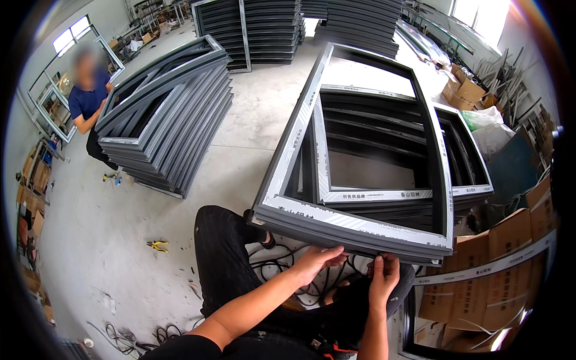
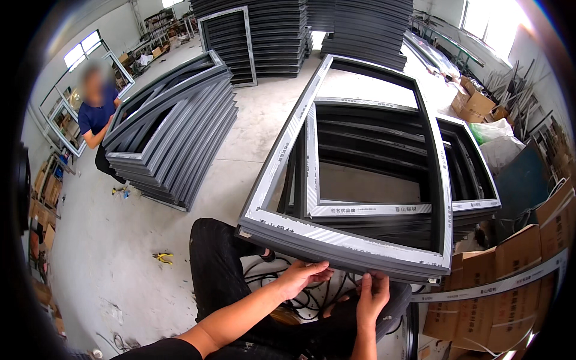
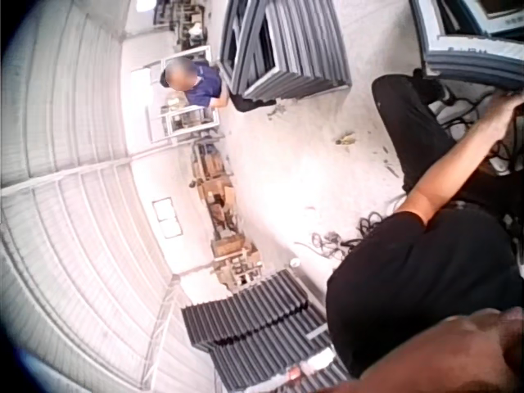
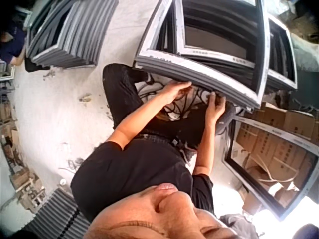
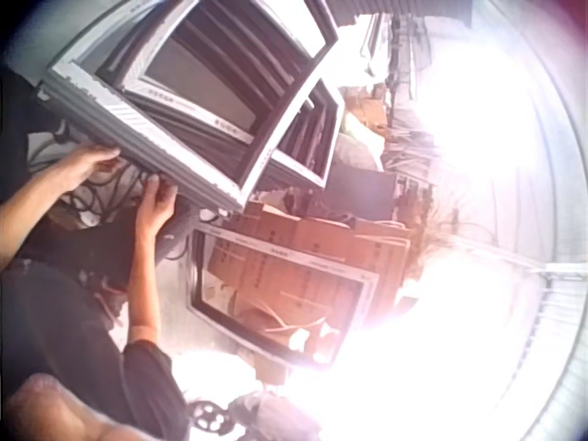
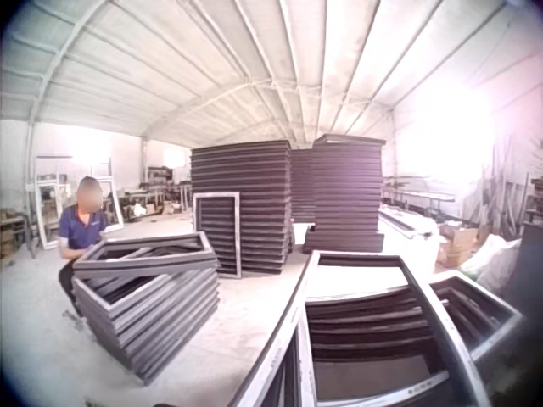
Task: The person assembles metal window frames by inserting rubber sealant strips into the frame channels and securing the components with a specialized tool.
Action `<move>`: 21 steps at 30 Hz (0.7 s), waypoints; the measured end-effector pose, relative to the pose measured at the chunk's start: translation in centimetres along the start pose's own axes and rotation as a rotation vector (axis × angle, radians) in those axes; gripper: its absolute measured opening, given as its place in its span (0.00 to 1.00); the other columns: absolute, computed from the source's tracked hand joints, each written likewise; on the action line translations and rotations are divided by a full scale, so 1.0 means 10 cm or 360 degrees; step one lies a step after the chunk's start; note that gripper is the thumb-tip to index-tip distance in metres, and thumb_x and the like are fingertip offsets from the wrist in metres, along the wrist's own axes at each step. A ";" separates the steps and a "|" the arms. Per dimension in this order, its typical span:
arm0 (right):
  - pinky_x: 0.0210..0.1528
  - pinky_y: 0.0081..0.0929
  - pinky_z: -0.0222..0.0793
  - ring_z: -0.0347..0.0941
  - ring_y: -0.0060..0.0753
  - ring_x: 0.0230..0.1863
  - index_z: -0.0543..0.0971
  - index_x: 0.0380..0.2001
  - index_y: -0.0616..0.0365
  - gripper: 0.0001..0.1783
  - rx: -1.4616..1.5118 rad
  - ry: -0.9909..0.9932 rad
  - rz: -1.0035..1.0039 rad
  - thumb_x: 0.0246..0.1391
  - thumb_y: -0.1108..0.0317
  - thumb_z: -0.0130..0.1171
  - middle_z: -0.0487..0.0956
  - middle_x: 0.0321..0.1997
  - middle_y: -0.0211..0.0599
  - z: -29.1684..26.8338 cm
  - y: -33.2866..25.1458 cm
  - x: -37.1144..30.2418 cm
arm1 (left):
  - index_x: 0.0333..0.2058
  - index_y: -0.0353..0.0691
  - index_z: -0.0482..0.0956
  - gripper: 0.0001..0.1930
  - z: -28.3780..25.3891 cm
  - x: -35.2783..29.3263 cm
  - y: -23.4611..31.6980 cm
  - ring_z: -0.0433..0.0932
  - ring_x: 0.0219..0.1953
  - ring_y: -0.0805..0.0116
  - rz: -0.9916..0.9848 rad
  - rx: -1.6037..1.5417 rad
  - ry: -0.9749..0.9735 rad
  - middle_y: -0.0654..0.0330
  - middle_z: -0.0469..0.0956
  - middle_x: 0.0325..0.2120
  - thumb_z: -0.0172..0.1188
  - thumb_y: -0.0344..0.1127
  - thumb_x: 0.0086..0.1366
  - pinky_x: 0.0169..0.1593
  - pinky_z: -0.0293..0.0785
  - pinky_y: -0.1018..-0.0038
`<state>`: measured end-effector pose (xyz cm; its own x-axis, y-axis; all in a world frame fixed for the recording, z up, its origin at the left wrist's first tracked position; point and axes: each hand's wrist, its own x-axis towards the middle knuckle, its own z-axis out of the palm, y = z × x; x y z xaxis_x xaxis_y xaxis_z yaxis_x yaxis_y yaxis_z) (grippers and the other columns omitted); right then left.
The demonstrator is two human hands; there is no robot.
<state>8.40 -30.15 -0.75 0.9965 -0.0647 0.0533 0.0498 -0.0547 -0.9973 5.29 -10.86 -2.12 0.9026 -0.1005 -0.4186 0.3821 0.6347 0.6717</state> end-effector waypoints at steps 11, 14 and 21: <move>0.18 0.13 0.56 0.65 0.13 0.19 0.73 0.38 0.56 0.06 0.0082 0.0086 -0.0150 0.62 0.67 0.56 0.72 0.23 0.24 -0.02 0.28 0.02 | 0.39 0.38 0.79 0.17 0.18 0.19 -0.24 0.77 0.34 0.74 0.0108 -0.0003 0.0043 0.63 0.79 0.31 0.69 0.42 0.58 0.40 0.74 0.78; 0.22 0.13 0.59 0.65 0.14 0.23 0.74 0.41 0.60 0.06 0.0039 0.0071 0.0002 0.62 0.71 0.53 0.72 0.26 0.25 -0.07 0.26 -0.01 | 0.37 0.38 0.79 0.18 0.07 0.29 -0.41 0.77 0.35 0.74 -0.0044 0.0087 0.0051 0.64 0.78 0.30 0.69 0.47 0.58 0.35 0.77 0.73; 0.22 0.16 0.63 0.67 0.18 0.20 0.72 0.37 0.57 0.05 0.0320 0.0353 0.0033 0.62 0.69 0.55 0.75 0.24 0.31 -0.14 0.06 -0.01 | 0.34 0.42 0.81 0.18 0.49 0.25 -0.41 0.76 0.33 0.77 -0.0183 0.0073 0.0040 0.67 0.78 0.29 0.64 0.52 0.60 0.33 0.72 0.76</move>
<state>8.25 -31.58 -1.32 0.9595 -0.2810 0.0205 0.0639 0.1460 -0.9872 6.92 -17.51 -2.93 0.8473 -0.1507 -0.5092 0.4918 0.5843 0.6455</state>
